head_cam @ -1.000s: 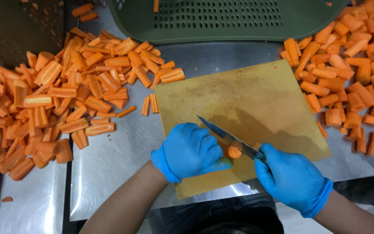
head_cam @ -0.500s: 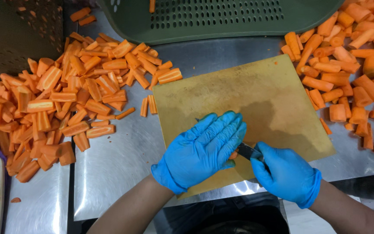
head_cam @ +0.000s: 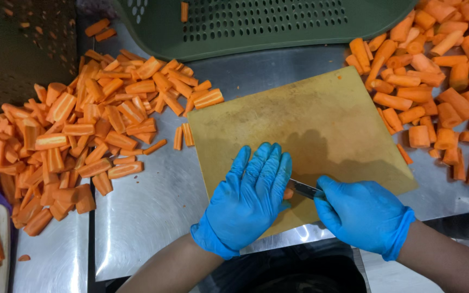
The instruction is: The person cuts carrot sticks into smaller pieces on a yellow cutting board using a knife. They repeatedly pick up carrot sticks, slice them, and push the cut pieces aside on the board.
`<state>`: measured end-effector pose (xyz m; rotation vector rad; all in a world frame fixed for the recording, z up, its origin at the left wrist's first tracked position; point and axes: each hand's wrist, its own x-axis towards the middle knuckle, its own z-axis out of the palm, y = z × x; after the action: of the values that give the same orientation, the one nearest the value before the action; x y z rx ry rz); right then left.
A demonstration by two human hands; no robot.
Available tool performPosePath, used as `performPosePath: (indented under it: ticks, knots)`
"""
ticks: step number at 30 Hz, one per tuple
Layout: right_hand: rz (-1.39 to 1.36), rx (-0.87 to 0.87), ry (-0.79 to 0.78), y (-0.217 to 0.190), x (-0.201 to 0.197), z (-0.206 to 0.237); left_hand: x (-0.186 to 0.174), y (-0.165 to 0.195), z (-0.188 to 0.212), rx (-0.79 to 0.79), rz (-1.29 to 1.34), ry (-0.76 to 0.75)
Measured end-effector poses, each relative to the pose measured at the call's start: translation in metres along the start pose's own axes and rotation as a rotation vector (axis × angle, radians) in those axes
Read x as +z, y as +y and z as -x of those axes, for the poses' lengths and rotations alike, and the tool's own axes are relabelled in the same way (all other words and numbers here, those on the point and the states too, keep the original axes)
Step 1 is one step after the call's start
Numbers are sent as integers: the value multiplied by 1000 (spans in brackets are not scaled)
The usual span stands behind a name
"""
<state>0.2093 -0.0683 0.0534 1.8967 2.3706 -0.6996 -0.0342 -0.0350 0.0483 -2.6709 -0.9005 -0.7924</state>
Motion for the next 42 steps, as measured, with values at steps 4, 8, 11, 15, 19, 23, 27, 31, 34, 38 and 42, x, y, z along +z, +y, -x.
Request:
performPosePath:
  ticks: [4,8,11,15,19,23,27,31,34,38,42]
  knots:
    - [66,30,-60,-4,-3,-1,6,3,7,-37,56,-55]
    - [105,-18,-73,-6,-2,-1,16,11,15,-62,-14,-58]
    - [138,-14,-94,-4,0,0,24,14,22,-108,72,-104]
    - [135,12,-111,0,9,-1,35,19,29,-172,93,-90]
    - [145,26,-74,-4,27,-6,44,22,35,-227,171,-109]
    - [260,32,-84,-13,35,-1,46,21,42,-215,186,-135]
    - [149,96,-175,-13,27,-9,45,19,39,-241,247,-142]
    - [171,80,-105,-12,31,-8,37,16,34,-240,273,-46]
    - [128,122,-154,-7,38,-7,31,19,34,-307,307,45]
    - [41,44,0,-2,40,-3,36,20,34,-427,539,63]
    - [19,83,141,-5,33,0,48,17,36,-502,608,-107]
